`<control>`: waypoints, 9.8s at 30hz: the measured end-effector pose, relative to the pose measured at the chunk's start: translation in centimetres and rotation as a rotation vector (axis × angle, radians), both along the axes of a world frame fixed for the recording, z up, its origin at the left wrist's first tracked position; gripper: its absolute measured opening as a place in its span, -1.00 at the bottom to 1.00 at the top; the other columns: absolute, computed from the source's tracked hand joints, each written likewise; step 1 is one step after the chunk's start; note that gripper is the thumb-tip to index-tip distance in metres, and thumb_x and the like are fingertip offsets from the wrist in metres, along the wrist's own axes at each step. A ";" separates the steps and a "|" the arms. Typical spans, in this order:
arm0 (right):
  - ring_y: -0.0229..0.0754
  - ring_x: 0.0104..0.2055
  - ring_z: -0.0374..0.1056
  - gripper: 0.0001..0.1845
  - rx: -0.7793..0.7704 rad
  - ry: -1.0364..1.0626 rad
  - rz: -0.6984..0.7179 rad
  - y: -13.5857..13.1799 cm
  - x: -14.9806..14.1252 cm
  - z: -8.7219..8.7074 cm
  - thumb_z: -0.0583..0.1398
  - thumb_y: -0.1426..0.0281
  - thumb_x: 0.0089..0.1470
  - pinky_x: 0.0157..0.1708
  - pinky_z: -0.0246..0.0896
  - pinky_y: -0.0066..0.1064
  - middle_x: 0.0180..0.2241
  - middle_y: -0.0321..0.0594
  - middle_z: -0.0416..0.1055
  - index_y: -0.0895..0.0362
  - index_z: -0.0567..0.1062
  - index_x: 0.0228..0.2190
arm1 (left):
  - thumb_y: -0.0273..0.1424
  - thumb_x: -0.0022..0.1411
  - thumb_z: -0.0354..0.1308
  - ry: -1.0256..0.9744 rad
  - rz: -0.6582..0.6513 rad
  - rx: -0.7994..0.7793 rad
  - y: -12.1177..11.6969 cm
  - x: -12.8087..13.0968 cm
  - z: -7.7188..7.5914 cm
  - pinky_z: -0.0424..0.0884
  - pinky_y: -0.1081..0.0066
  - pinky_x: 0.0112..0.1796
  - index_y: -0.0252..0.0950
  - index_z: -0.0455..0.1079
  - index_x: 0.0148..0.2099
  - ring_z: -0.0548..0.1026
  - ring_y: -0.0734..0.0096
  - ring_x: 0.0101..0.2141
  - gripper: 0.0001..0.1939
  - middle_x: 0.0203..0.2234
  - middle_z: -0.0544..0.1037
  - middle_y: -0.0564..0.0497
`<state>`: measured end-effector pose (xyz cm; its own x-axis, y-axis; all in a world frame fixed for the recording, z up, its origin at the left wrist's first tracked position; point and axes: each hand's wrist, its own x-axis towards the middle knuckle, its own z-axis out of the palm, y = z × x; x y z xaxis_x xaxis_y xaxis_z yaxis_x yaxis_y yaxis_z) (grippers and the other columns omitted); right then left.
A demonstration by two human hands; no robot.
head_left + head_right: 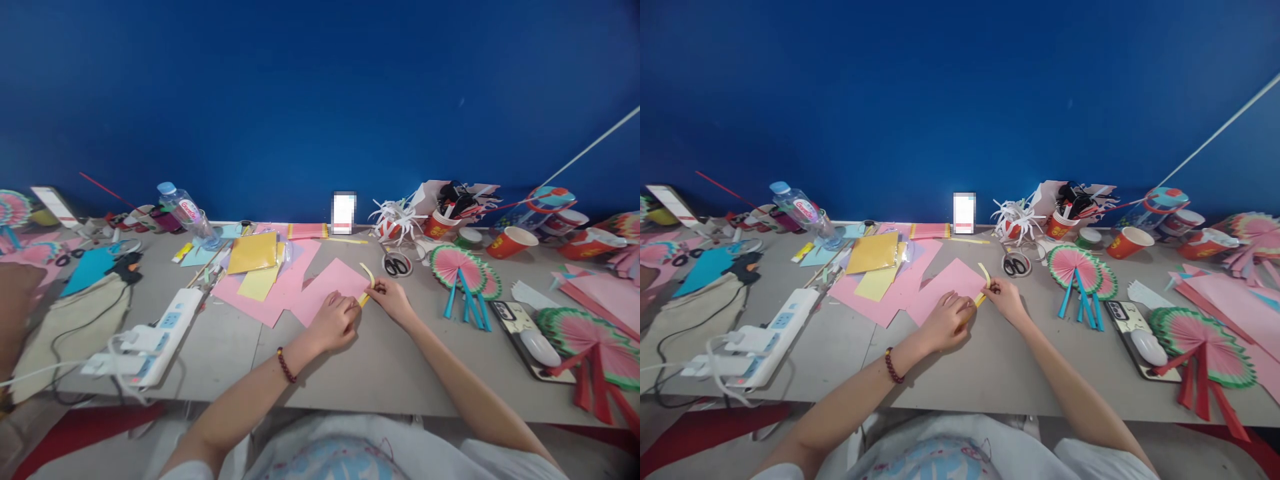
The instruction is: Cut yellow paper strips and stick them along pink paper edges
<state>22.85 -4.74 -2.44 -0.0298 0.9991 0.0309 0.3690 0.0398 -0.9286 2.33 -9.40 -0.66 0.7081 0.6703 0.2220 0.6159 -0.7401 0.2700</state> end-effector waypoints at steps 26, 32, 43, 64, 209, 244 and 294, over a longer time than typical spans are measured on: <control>-0.21 -0.53 0.31 -0.72 0.045 -0.043 -0.011 -0.1 0.0 -0.5 0.24 0.15 -0.17 -0.50 0.18 -0.41 -0.58 -0.27 0.41 0.12 0.43 -0.55 | -0.56 0.08 0.01 -0.152 0.060 -0.107 0.7 0.7 -0.6 0.30 0.19 -0.03 -0.29 0.27 0.01 0.33 0.19 -0.10 -0.60 -0.09 0.36 -0.12; -0.21 -0.52 0.31 -0.73 0.050 -0.054 -0.012 -0.2 0.0 -0.4 0.23 0.17 -0.16 -0.49 0.18 -0.42 -0.57 -0.27 0.42 0.13 0.43 -0.54 | -0.54 0.13 0.02 -0.148 0.073 -0.064 0.8 1.2 -0.7 0.30 0.19 -0.02 -0.31 0.26 0.06 0.33 0.19 -0.06 -0.60 -0.07 0.36 -0.15; -0.21 -0.51 0.32 -0.68 0.065 -0.046 -0.035 -0.2 -0.1 -0.8 0.25 0.11 -0.13 -0.49 0.20 -0.42 -0.55 -0.25 0.44 0.12 0.44 -0.51 | -0.50 0.20 -0.01 -0.027 0.094 0.026 0.5 1.8 -1.1 0.27 0.18 -0.03 -0.32 0.24 0.10 0.29 0.14 -0.06 -0.61 -0.08 0.36 -0.15; -0.17 -0.54 0.28 -0.55 0.144 -0.345 -0.182 1.3 1.4 -0.1 0.16 -0.03 -0.08 -0.49 0.11 -0.38 -0.57 -0.17 0.47 0.12 0.45 -0.60 | -0.51 0.17 0.00 -0.012 0.103 -0.013 0.2 1.7 -0.5 0.26 0.16 -0.03 -0.31 0.22 0.07 0.27 0.13 -0.06 -0.61 -0.06 0.33 -0.15; -0.40 -0.58 0.10 -0.53 -0.580 -0.108 0.581 1.6 8.5 4.9 0.28 0.01 -0.11 -0.66 -0.18 -0.55 -0.58 -0.32 0.32 0.14 0.31 -0.45 | -0.28 0.06 0.23 -0.469 0.007 -0.839 9.0 -0.2 1.2 0.33 0.42 -0.20 -0.31 0.42 -0.01 0.40 0.42 -0.28 -0.57 -0.28 0.49 0.00; -0.38 -0.58 0.13 -0.53 -0.600 -0.128 0.583 1.2 8.1 5.4 0.27 0.01 -0.11 -0.64 -0.15 -0.55 -0.61 -0.33 0.30 0.15 0.30 -0.48 | -0.32 0.06 0.22 -0.426 0.015 -0.850 8.6 0.0 2.3 0.31 0.43 -0.25 -0.31 0.43 -0.03 0.39 0.42 -0.32 -0.61 -0.31 0.48 0.01; -0.22 -0.48 0.32 -0.68 -0.355 -0.278 0.241 0.3 9.3 3.3 0.24 0.11 -0.13 -0.50 0.15 -0.43 -0.53 -0.24 0.44 0.13 0.43 -0.50 | -0.28 0.20 0.03 -0.856 0.279 -0.676 7.9 1.9 0.1 0.35 0.41 -0.24 -0.28 0.30 -0.40 0.42 0.40 -0.35 -0.80 -0.44 0.45 0.03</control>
<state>32.15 -4.42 0.85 -0.2195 0.9103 -0.3510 0.6231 -0.1461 -0.7684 4.20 -1.53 -0.60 0.3034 0.9482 0.0937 0.1568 -0.1467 0.9767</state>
